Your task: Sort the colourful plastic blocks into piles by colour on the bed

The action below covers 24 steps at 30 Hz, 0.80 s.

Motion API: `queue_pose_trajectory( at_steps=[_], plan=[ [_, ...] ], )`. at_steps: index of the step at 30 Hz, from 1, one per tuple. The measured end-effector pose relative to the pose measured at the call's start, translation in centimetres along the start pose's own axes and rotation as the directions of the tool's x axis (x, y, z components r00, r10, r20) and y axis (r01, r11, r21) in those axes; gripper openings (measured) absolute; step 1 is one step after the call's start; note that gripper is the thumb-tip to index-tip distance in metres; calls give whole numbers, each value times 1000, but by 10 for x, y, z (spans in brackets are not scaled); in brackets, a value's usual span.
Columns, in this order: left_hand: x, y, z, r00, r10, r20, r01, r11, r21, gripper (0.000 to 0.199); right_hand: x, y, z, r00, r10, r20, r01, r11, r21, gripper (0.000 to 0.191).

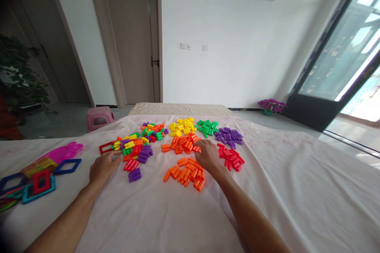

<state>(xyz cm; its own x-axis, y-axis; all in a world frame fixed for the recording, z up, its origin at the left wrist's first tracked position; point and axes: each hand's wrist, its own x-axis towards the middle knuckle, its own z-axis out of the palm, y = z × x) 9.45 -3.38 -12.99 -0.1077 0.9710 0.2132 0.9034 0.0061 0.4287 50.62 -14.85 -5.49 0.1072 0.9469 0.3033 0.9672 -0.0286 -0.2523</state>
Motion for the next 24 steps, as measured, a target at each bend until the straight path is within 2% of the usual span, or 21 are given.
queue_pose_trajectory(
  at_steps=[3,5,8,10,13,16,20,24],
  plan=[
    [-1,3,-2,1000,3,0,-3,1000,7,46,8,-55,8,989,-132,62,121,981,153,45],
    [-2,4,-3,1000,6,-6,-6,1000,10,45,13,-90,19,976,-189,109,165,967,197,42],
    [-3,5,-3,1000,4,-11,-4,1000,8,44,20,-131,41,965,-200,170,166,967,194,38],
    [-2,4,-3,1000,7,-8,-7,1000,0,44,24,-149,57,963,-197,185,167,972,166,35],
    [-1,3,-2,1000,18,-3,-18,1000,-11,45,28,-166,76,962,-187,200,168,980,108,28],
    [0,2,-1,1000,18,-1,-18,1000,-11,44,28,-172,85,964,-183,191,166,981,102,24],
    [1,2,-1,1000,14,8,-14,1000,-4,45,23,-172,85,967,-196,166,161,966,203,23],
    [0,2,-1,1000,15,2,-15,1000,-3,44,24,-167,85,975,-150,165,77,922,380,18]
  ],
)
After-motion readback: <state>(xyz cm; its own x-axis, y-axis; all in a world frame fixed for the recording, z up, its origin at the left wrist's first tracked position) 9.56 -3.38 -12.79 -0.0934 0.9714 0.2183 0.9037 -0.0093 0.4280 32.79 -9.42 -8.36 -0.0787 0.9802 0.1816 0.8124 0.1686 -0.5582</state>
